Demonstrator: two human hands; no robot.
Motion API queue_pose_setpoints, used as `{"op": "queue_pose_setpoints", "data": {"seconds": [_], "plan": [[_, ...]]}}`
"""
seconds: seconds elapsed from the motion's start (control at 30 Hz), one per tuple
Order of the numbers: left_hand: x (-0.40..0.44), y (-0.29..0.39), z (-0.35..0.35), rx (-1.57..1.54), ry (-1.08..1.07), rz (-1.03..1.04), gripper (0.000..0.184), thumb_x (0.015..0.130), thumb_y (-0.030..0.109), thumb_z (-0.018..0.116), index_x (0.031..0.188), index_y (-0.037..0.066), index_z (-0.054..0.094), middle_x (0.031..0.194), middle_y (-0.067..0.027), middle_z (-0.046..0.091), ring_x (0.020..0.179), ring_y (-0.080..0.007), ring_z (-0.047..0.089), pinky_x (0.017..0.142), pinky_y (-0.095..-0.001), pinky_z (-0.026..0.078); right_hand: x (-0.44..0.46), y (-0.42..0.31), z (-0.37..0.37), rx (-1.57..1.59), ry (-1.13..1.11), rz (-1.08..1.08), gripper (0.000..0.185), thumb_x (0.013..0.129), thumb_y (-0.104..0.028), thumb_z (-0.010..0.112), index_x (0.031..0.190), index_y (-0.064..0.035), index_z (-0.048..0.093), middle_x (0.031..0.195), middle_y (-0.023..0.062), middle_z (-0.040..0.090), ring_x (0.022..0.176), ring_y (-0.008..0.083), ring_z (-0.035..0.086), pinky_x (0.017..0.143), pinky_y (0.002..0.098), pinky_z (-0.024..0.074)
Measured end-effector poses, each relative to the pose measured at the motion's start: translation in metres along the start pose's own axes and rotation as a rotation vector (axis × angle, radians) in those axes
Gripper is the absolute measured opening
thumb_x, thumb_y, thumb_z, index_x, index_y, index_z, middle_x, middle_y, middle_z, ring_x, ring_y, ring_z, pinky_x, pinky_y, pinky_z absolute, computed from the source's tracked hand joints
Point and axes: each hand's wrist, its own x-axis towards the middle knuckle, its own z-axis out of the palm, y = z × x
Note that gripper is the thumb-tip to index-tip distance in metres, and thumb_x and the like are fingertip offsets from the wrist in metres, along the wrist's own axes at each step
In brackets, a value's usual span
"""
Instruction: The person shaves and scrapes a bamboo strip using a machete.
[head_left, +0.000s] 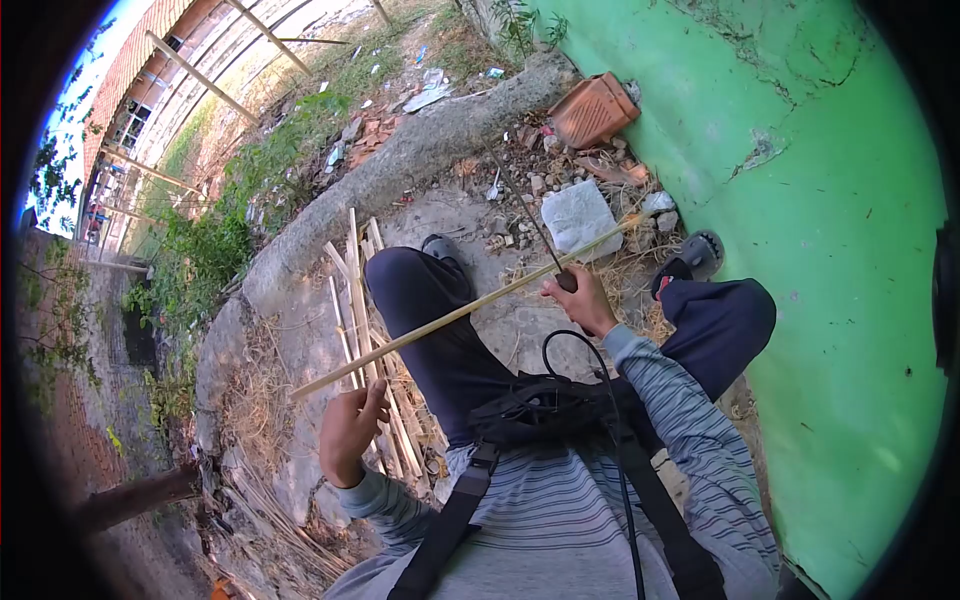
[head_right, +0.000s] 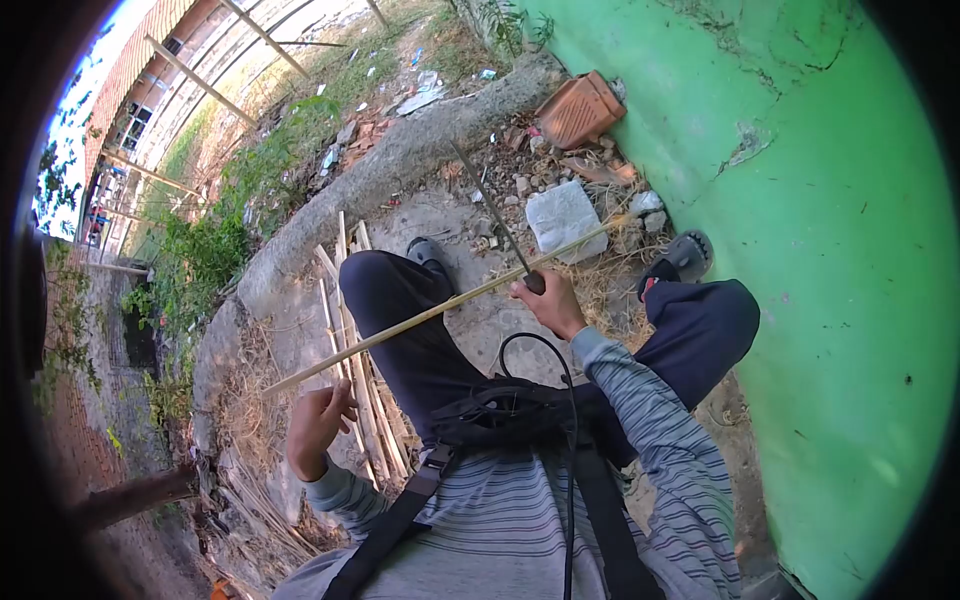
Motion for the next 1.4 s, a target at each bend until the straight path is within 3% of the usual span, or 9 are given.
{"op": "queue_pose_setpoints", "data": {"seconds": [0.13, 0.27, 0.47, 0.7, 0.9, 0.97, 1.03, 1.1, 1.4], "plan": [[-0.020, 0.080, 0.006, 0.036, 0.172, 0.557, 0.025, 0.086, 0.023, 0.081, 0.095, 0.002, 0.072, 0.072, -0.0088, 0.068, 0.066, -0.0163, 0.066, 0.059, -0.0317, 0.047, -0.001, 0.013, 0.001, -0.045, 0.011, -0.028, 0.035, 0.092, -0.033, 0.073, 0.086, 0.0013, 0.069, 0.075, 0.0102, 0.075, 0.069, 0.0203, 0.073, 0.069, 0.0350, 0.0544], [0.050, 0.101, 0.059, 0.294, 0.406, 0.833, 0.034, 0.075, 0.024, 0.085, 0.097, 0.004, 0.070, 0.097, -0.0102, 0.059, 0.097, -0.0262, 0.056, 0.081, -0.0399, 0.042, -0.006, -0.002, -0.007, -0.008, -0.032, 0.062, 0.036, 0.093, -0.035, 0.072, 0.085, -0.0004, 0.069, 0.071, 0.0083, 0.074, 0.066, 0.0184, 0.071, 0.068, 0.0341, 0.0541], [0.119, 0.079, 0.117, 0.815, 0.417, 0.797, 0.041, 0.072, 0.040, 0.083, 0.087, 0.003, 0.072, 0.108, -0.0137, 0.055, 0.110, -0.0321, 0.046, 0.087, -0.0465, 0.035, -0.008, -0.002, -0.018, 0.041, 0.037, 0.007, 0.038, 0.093, -0.037, 0.072, 0.082, -0.0010, 0.067, 0.062, 0.0063, 0.068, 0.058, 0.0169, 0.068, 0.060, 0.0335, 0.0523], [0.113, 0.067, 0.136, 0.840, 0.457, 0.968, 0.036, 0.075, 0.039, 0.079, 0.083, 0.005, 0.068, 0.105, -0.0125, 0.055, 0.108, -0.0313, 0.046, 0.087, -0.0474, 0.034, -0.009, -0.016, -0.035, -0.037, 0.102, -0.051, 0.042, 0.093, -0.039, 0.071, 0.079, -0.0004, 0.063, 0.057, 0.0100, 0.060, 0.052, 0.0216, 0.063, 0.055, 0.0385, 0.0465], [0.092, 0.076, 0.128, 0.690, 0.203, 0.841, 0.019, 0.085, 0.026, 0.070, 0.096, 0.011, 0.065, 0.089, -0.0058, 0.060, 0.099, -0.0259, 0.055, 0.094, -0.0434, 0.035, -0.010, -0.013, -0.040, -0.087, 0.119, -0.086, 0.045, 0.092, -0.040, 0.072, 0.079, 0.0014, 0.062, 0.058, 0.0123, 0.056, 0.052, 0.0243, 0.056, 0.054, 0.0407, 0.0427], [0.078, 0.084, 0.104, 0.612, 0.249, 0.916, 0.013, 0.090, 0.022, 0.067, 0.089, 0.008, 0.066, 0.073, -0.0052, 0.062, 0.081, -0.0253, 0.062, 0.083, -0.0408, 0.043, -0.014, -0.031, -0.050, -0.089, 0.134, -0.093, 0.045, 0.092, -0.041, 0.072, 0.079, 0.0013, 0.062, 0.059, 0.0122, 0.056, 0.051, 0.0251, 0.056, 0.054, 0.0406, 0.0423], [0.070, 0.084, 0.079, 0.359, 0.004, 0.641, 0.017, 0.094, 0.020, 0.066, 0.088, 0.005, 0.065, 0.064, -0.0096, 0.063, 0.061, -0.0274, 0.063, 0.061, -0.0405, 0.046, -0.016, -0.047, -0.062, -0.138, 0.151, -0.121, 0.045, 0.092, -0.041, 0.072, 0.079, 0.0009, 0.061, 0.057, 0.0116, 0.053, 0.050, 0.0252, 0.054, 0.053, 0.0410, 0.0407], [0.063, 0.084, 0.051, 0.182, -0.012, 0.563, 0.018, 0.097, 0.020, 0.065, 0.090, 0.003, 0.064, 0.058, -0.0128, 0.063, 0.049, -0.0274, 0.061, 0.047, -0.0408, 0.042, -0.016, -0.056, -0.073, -0.155, 0.165, -0.157, 0.045, 0.092, -0.041, 0.072, 0.080, 0.0004, 0.061, 0.056, 0.0111, 0.051, 0.049, 0.0248, 0.053, 0.052, 0.0412, 0.0397], [0.096, 0.034, 0.050, -0.459, -0.196, 0.374, 0.018, 0.109, 0.025, 0.051, 0.107, 0.008, 0.056, 0.064, 0.0057, 0.042, 0.049, -0.0030, 0.035, 0.045, -0.0222, 0.027, -0.031, -0.086, -0.106, -0.205, 0.203, -0.174, 0.040, 0.091, -0.040, 0.072, 0.086, -0.0018, 0.061, 0.054, 0.0083, 0.045, 0.046, 0.0212, 0.048, 0.050, 0.0401, 0.0356]]}}
